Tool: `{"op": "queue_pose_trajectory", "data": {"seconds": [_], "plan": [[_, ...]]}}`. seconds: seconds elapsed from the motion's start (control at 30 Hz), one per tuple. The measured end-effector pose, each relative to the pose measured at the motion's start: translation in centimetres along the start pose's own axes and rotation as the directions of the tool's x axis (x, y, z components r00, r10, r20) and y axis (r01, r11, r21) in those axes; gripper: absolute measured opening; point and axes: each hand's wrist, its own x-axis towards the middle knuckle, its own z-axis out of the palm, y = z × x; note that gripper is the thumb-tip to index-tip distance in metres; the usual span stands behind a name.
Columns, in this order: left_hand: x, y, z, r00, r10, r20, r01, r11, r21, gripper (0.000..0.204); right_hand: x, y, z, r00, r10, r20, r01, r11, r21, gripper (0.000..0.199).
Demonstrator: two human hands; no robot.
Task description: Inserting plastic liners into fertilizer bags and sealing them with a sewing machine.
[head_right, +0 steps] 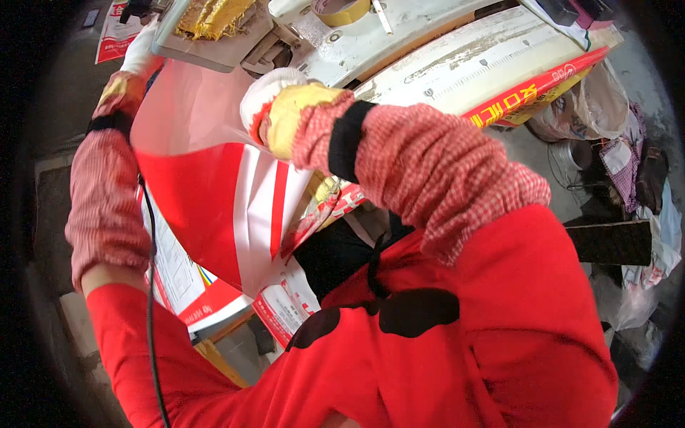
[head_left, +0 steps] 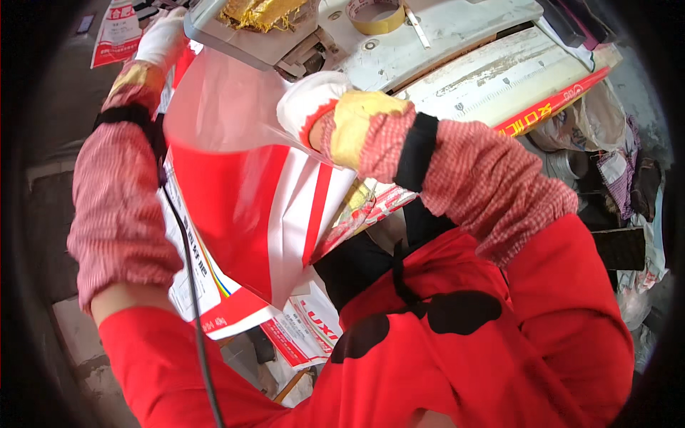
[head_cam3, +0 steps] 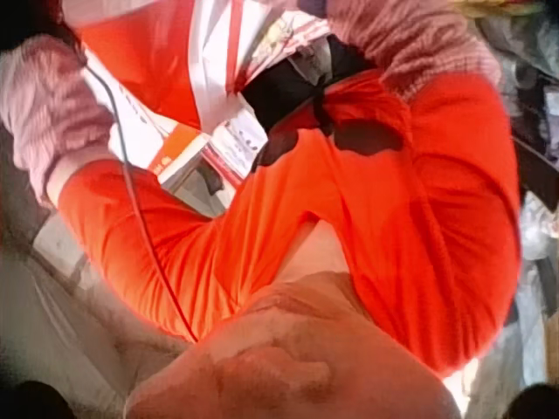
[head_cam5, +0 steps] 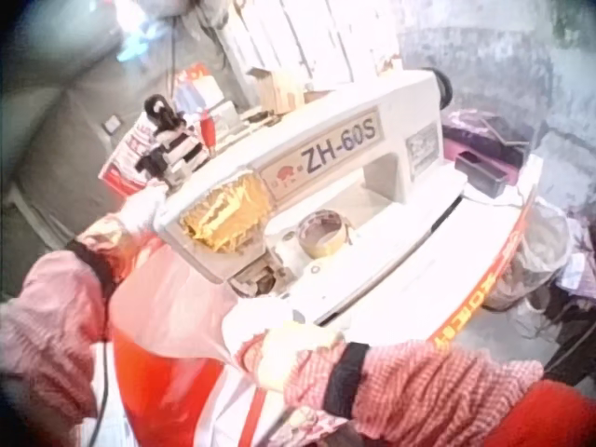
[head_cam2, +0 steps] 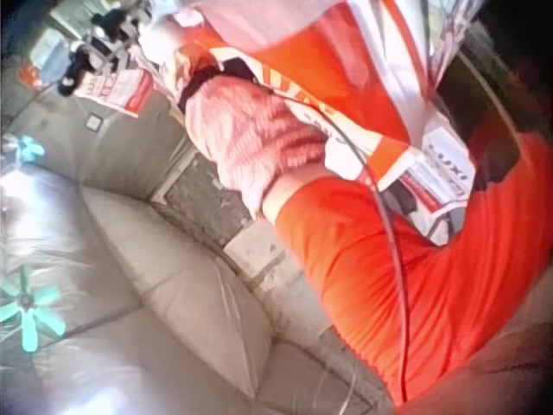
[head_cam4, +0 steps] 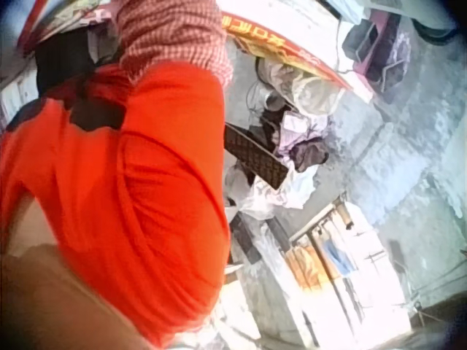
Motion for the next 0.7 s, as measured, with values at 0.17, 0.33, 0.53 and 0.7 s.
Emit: {"op": "queue_pose_trajectory", "data": {"seconds": [0.17, 0.33, 0.53, 0.7], "plan": [[-3.3, 13.3, -14.3, 0.785, 0.01, 0.619, -0.087, 0.992, 0.094, 0.009, 2.3, 7.3, 12.6, 0.791, 0.316, -0.525, 0.605, -0.534, 0.591, 0.021], [1.5, 25.4, -19.9, 0.843, 0.411, 0.347, -0.338, 0.907, -0.252, 0.023, 1.5, 2.9, 16.7, 0.851, 0.015, -0.525, -0.066, -0.989, -0.135, 0.031], [0.9, 26.9, -17.7, 0.122, 0.756, 0.643, 0.085, 0.637, -0.766, 0.037, 1.9, 4.8, 16.3, 0.794, 0.261, -0.548, 0.429, -0.881, 0.202, 0.03], [1.9, 22.5, -23.8, -0.006, 0.271, 0.963, 0.56, 0.798, -0.221, 0.028, 1.1, 3.6, 16.2, 0.643, 0.518, -0.563, 0.765, -0.457, 0.453, 0.025]]}}
